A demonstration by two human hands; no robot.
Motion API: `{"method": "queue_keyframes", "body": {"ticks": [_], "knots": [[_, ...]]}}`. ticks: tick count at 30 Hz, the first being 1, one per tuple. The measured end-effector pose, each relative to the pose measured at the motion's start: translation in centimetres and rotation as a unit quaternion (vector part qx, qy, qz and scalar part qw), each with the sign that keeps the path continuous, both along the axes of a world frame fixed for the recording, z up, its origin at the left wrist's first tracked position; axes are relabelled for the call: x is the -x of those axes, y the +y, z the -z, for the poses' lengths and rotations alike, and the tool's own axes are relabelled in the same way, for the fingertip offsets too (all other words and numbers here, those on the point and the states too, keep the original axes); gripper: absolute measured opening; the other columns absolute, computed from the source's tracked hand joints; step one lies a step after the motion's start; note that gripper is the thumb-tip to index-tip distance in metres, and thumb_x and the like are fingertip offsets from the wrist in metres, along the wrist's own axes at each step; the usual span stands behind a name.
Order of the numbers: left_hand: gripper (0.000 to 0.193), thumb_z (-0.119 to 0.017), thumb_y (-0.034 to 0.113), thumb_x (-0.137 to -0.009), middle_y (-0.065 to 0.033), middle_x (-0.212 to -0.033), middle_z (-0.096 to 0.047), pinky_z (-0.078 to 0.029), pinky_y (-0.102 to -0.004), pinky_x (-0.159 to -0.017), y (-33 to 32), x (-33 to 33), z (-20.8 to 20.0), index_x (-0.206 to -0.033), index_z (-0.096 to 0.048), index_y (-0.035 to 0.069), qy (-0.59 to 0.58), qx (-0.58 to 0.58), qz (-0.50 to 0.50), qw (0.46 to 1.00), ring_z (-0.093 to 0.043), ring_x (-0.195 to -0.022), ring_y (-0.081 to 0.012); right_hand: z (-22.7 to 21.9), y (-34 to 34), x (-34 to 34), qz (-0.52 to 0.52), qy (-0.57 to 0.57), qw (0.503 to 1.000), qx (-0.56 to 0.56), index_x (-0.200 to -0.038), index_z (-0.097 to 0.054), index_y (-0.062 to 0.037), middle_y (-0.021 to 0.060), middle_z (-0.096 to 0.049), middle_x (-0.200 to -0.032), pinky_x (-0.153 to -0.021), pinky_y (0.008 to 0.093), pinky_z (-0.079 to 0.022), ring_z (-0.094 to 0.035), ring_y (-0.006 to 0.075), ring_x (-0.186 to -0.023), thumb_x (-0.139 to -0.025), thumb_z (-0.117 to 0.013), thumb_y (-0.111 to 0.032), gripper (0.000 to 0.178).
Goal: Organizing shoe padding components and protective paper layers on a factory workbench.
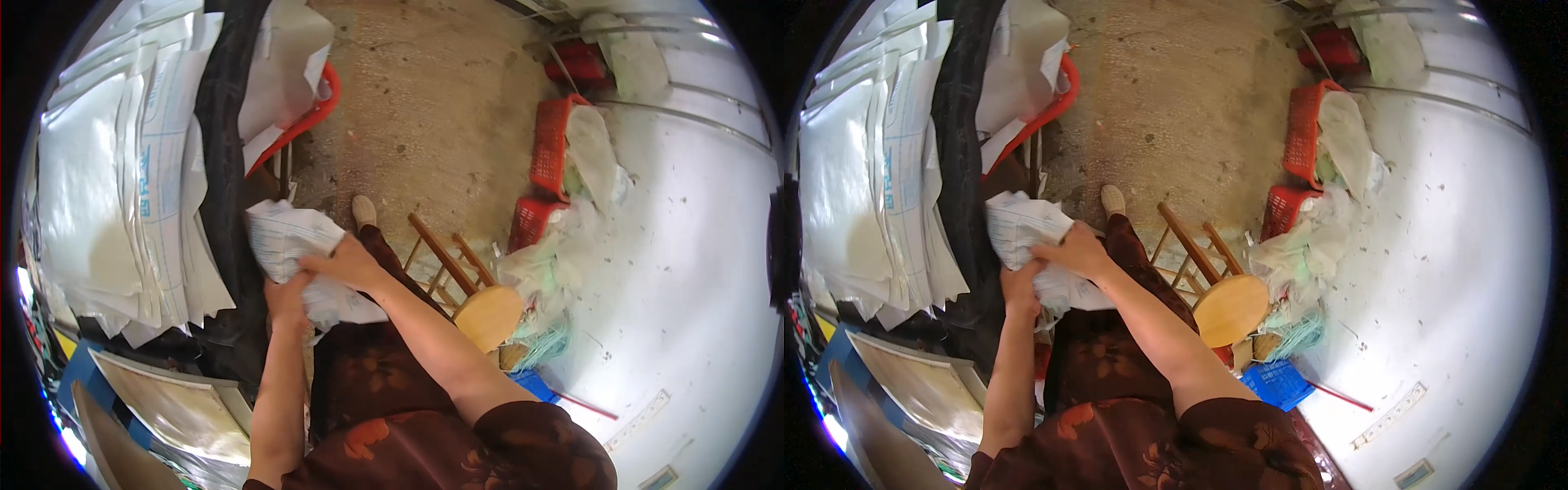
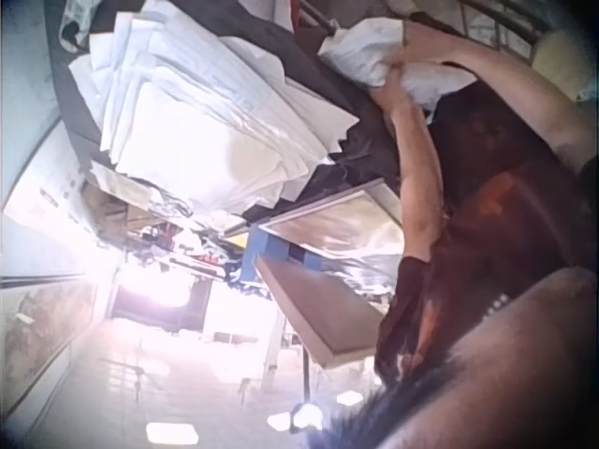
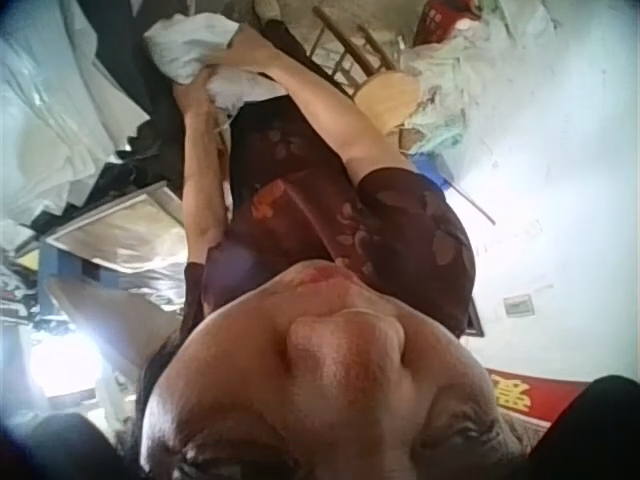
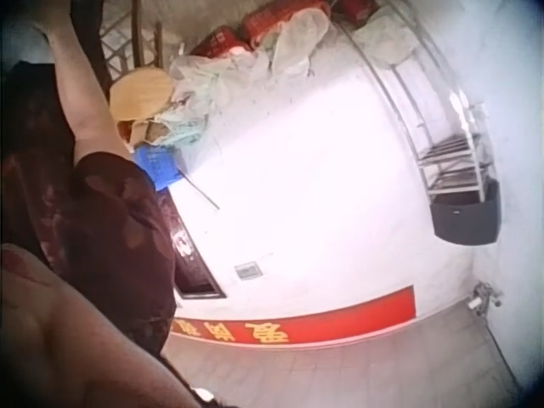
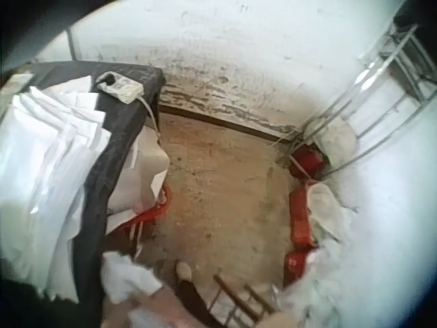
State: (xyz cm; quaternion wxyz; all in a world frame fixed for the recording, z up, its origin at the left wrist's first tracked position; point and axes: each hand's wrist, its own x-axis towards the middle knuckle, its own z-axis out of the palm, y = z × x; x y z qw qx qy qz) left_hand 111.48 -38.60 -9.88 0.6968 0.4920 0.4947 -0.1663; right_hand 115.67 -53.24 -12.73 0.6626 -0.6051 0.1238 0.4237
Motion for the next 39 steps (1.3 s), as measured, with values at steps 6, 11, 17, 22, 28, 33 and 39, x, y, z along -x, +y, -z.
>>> {"method": "queue_keyframes", "body": {"ticks": [6,11,17,22,28,33,39], "knots": [[0.062,-0.074,0.008,-0.068,-0.021,-0.117,-0.062,-0.047,-0.0381,-0.091,1.4,0.1,2.1,-0.124,-0.05,-0.006,-0.058,-0.351,0.18,0.917,-0.062,-0.104,-0.0332,-3.7,0.8,1.6,0.083,0.118,0.989,0.035,-0.15,-0.014,0.0014,0.022,-0.036,-0.147,-0.108,0.0376,-0.033,-0.036,0.0288,-0.136,-0.077,-0.078,-0.036,0.104],[0.063,-0.073,0.011,-0.072,-0.0226,-0.117,-0.061,-0.046,-0.0394,-0.091,-0.3,1.5,2.4,-0.126,-0.046,-0.008,-0.044,-0.351,0.237,0.905,-0.061,-0.105,-0.0353,-3.5,4.1,1.4,0.251,0.115,0.96,-0.047,-0.149,-0.001,0.0074,0.0247,-0.036,-0.144,-0.107,0.0327,-0.034,-0.042,0.026,-0.132,-0.074,-0.081,-0.036,0.117],[0.039,-0.062,-0.003,-0.08,-0.0122,-0.111,-0.059,-0.05,-0.0336,-0.089,-0.7,-0.7,-2.3,-0.116,-0.049,-0.002,-0.052,-0.109,0.13,0.984,-0.061,-0.1,-0.0236,-4.1,4.6,0.3,0.222,0.029,0.974,0.022,-0.147,0.002,0.0103,0.0279,-0.036,-0.143,-0.11,0.0334,-0.031,-0.04,0.0302,-0.133,-0.061,-0.086,-0.035,0.131],[0.041,-0.063,-0.007,-0.078,-0.0098,-0.111,-0.059,-0.051,-0.0327,-0.087,-1.2,-1.4,-4.0,-0.116,-0.05,0.0,-0.059,-0.011,0.065,0.996,-0.061,-0.1,-0.0205,-4.5,3.7,-0.5,0.161,0.025,0.984,0.07,-0.147,-0.006,0.0113,0.0285,-0.043,-0.137,-0.108,0.0341,-0.033,-0.044,0.032,-0.13,-0.059,-0.086,-0.034,0.127],[0.057,-0.067,-0.006,-0.075,-0.0095,-0.119,-0.055,-0.047,-0.0347,-0.095,-1.8,-1.4,-4.5,-0.127,-0.045,0.002,-0.075,0.073,0.082,0.991,-0.057,-0.11,-0.0232,-4.0,2.2,-0.5,0.21,-0.025,0.977,-0.001,-0.145,-0.019,0.0067,0.0254,-0.052,-0.13,-0.105,0.0357,-0.038,-0.051,0.034,-0.123,-0.057,-0.086,-0.033,0.118],[0.075,-0.071,-0.004,-0.07,-0.0084,-0.124,-0.052,-0.043,-0.0367,-0.099,-2.1,-0.5,-6.2,-0.136,-0.036,0.004,-0.075,-0.028,0.09,0.993,-0.053,-0.115,-0.0249,-6.8,1.8,-0.7,0.169,-0.069,0.983,0.032,-0.138,-0.031,0.0043,0.0199,-0.054,-0.126,-0.101,0.0345,-0.04,-0.054,0.0292,-0.117,-0.058,-0.086,-0.027,0.102],[0.074,-0.075,0.002,-0.065,-0.0083,-0.119,-0.055,-0.048,-0.037,-0.093,-0.7,-0.2,-7.1,-0.132,-0.042,0.004,-0.079,0.091,0.177,0.977,-0.057,-0.109,-0.0234,-7.3,1.8,0.6,0.263,0.111,0.925,-0.25,-0.132,-0.04,-0.0005,0.0119,-0.057,-0.118,-0.098,0.036,-0.043,-0.055,0.0216,-0.109,-0.059,-0.086,-0.013,0.087]]}}
